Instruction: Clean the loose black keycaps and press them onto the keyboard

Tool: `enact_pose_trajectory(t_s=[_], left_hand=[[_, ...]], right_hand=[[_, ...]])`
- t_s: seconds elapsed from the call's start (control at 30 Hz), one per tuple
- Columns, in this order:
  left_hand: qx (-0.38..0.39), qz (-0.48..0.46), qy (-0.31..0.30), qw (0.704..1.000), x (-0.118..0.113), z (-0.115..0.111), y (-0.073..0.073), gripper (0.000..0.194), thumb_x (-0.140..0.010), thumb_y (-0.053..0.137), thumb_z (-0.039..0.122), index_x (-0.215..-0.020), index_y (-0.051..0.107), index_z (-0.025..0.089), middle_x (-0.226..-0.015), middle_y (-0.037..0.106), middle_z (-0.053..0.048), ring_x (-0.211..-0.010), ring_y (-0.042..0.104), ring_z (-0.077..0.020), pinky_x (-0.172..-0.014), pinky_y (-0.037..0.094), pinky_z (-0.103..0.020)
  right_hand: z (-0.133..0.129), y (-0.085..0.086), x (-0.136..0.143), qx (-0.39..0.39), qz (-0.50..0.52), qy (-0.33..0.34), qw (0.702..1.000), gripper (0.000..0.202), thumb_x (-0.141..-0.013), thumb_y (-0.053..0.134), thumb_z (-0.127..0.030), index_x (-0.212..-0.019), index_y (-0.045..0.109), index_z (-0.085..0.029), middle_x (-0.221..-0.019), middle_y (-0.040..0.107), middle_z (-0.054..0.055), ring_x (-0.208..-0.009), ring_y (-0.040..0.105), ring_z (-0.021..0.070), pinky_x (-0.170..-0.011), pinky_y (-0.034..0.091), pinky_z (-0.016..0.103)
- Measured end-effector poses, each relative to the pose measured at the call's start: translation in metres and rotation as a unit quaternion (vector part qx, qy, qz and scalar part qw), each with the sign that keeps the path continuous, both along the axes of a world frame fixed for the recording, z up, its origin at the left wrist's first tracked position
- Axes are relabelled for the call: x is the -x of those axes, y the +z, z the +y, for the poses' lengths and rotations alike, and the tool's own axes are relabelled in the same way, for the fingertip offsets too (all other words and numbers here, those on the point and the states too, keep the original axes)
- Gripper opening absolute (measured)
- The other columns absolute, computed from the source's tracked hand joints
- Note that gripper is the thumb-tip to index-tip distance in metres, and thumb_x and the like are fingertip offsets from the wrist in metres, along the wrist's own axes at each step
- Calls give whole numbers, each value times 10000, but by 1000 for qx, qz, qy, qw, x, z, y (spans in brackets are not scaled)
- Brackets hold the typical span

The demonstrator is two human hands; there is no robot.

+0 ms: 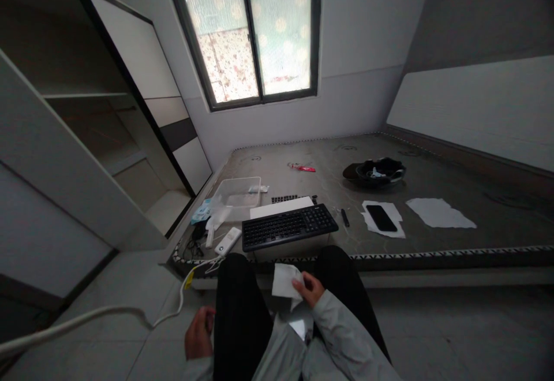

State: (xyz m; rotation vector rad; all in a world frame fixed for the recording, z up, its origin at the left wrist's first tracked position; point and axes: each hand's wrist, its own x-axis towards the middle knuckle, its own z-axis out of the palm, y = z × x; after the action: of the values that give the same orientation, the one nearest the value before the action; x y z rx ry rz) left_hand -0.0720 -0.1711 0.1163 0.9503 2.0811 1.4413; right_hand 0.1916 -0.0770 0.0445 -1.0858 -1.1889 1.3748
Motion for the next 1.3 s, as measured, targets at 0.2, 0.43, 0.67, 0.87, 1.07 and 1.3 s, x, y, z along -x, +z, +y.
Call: enact_pose_trajectory(t_s=[0.2, 0.43, 0.67, 0.87, 1.07, 1.3], left_hand=[[-10, -63, -302, 951, -95, 45, 35, 337, -733, 474, 453, -876, 616, 183, -862, 639, -52, -762, 559, -165, -641, 402, -226], [131, -238, -452, 849, -127, 137, 3, 320, -546, 680, 403, -680, 647, 114, -625, 641, -45, -570, 563, -158, -577, 398, -251], [65, -484, -388, 782, -124, 163, -6, 373, -472, 737, 214, -804, 618, 94, -622, 641, -35, -530, 564, -131, -547, 410, -228], [51, -560, -338, 754, -124, 164, -28, 315, -563, 679, 195, -856, 611, 104, -682, 652, -44, -585, 584, -142, -585, 427, -236], [48, -596, -335, 728, -121, 169, -35, 236, -583, 660, 199, -784, 638, 76, -627, 639, -55, -572, 571, -140, -606, 417, -247], [58, -636, -302, 708, -117, 178, -41, 201, -546, 639, 196, -703, 646, 71, -523, 596, -34, -475, 518, -118, -489, 374, -225]], right_hand=[[1, 14, -2, -72, -1, -65, 995, 397, -537, 656, -504, -515, 415, -190, -579, 502, -21, -554, 462, 111, -511, 372, 212], [6, 4, -19, -12, 73, -88, 993, 421, -559, 637, -532, -525, 390, -193, -457, 421, -61, -423, 378, 68, -395, 314, 183], [13, -1, -25, 103, 227, -128, 960, 292, -591, 675, -418, -706, 521, -197, -529, 513, -49, -401, 414, 68, -352, 317, 186], [23, -7, -24, 118, 240, -149, 952, 299, -582, 689, -393, -781, 590, -193, -577, 562, -29, -420, 431, 72, -368, 317, 197], [29, -15, -22, 103, 179, -175, 963, 287, -607, 672, -409, -778, 603, -189, -488, 488, -51, -382, 364, 55, -359, 270, 188], [72, 13, -44, 3, 26, -221, 975, 325, -684, 562, -493, -822, 569, -199, -553, 537, -22, -425, 416, 78, -384, 300, 191]])
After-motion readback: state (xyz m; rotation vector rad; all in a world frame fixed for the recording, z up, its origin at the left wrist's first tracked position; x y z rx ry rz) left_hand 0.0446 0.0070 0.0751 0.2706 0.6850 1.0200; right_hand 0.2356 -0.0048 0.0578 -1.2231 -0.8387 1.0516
